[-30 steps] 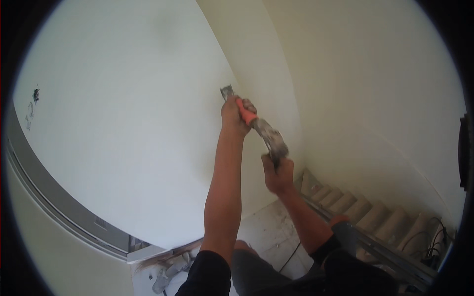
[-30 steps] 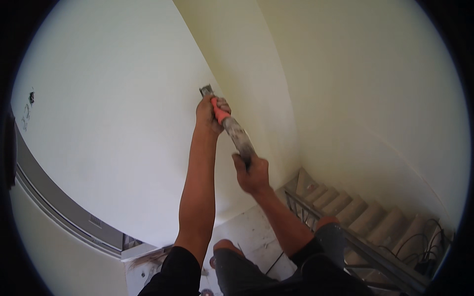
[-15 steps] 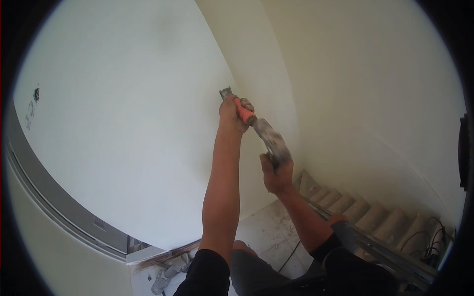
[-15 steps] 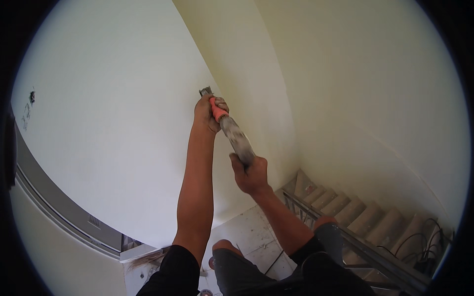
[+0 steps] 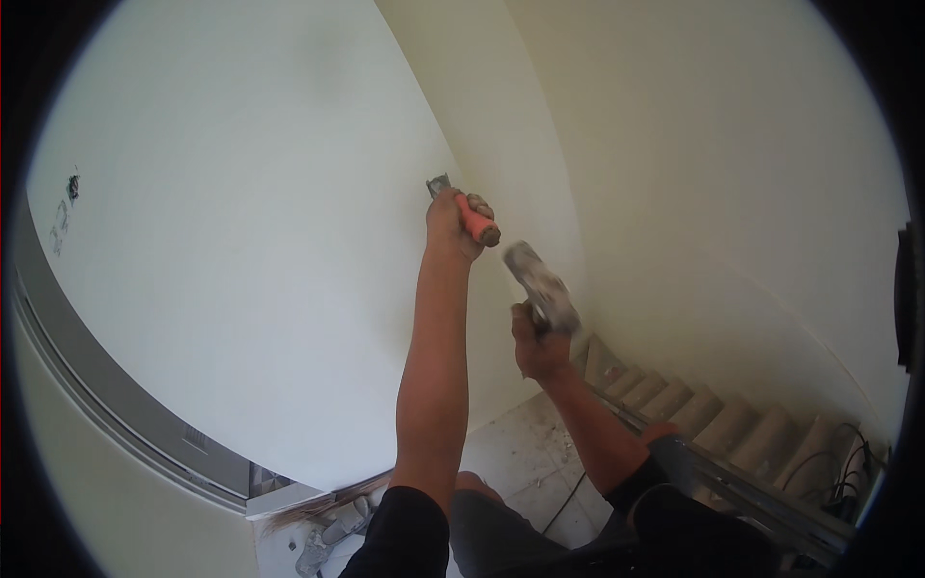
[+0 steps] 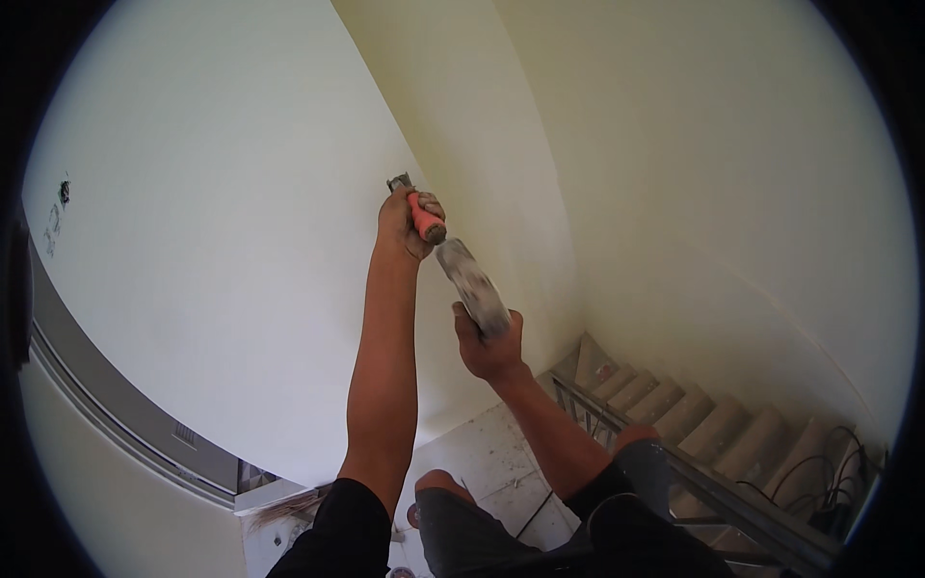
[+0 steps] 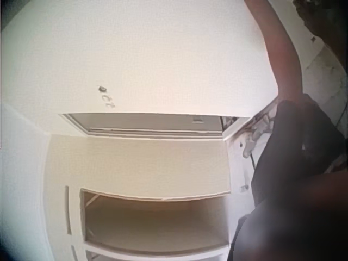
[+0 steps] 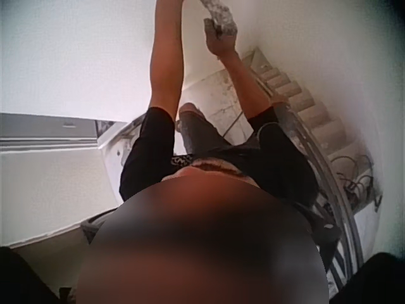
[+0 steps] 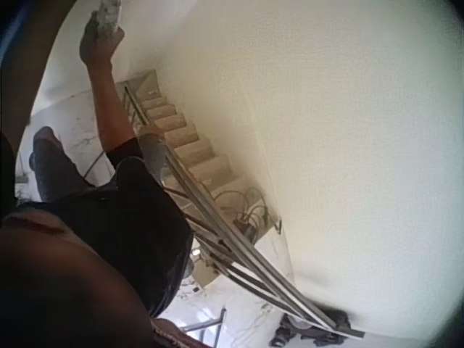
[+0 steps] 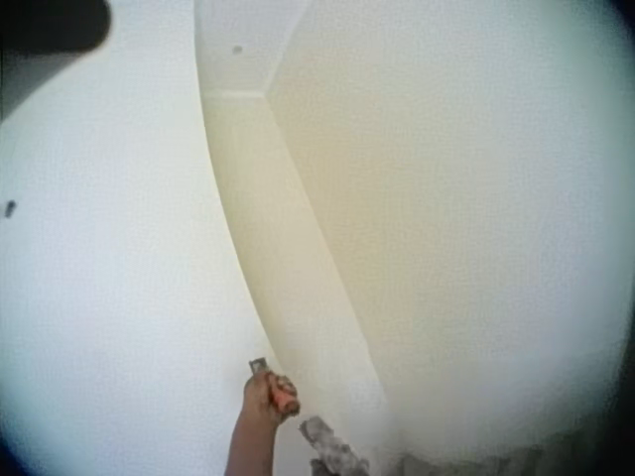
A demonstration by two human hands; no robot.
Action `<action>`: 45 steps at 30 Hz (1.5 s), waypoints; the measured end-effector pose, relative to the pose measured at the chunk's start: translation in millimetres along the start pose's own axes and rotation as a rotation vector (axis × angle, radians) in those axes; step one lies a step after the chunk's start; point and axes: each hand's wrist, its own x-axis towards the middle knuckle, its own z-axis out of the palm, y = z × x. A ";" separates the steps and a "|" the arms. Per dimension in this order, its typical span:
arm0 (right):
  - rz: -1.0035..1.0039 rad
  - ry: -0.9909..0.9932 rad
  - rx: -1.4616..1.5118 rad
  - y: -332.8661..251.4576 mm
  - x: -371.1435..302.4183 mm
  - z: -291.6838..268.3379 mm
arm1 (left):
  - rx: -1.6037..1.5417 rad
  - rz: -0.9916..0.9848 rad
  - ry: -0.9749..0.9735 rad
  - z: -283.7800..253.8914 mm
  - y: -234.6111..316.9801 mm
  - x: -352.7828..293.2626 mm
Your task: Installing a metal staircase railing by preparing the surface and leveling the structure.
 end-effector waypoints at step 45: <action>0.359 -0.182 -0.209 3.0 -39.5 -44.2 | 0.278 0.086 -0.021 -19.5 -18.9 -15.3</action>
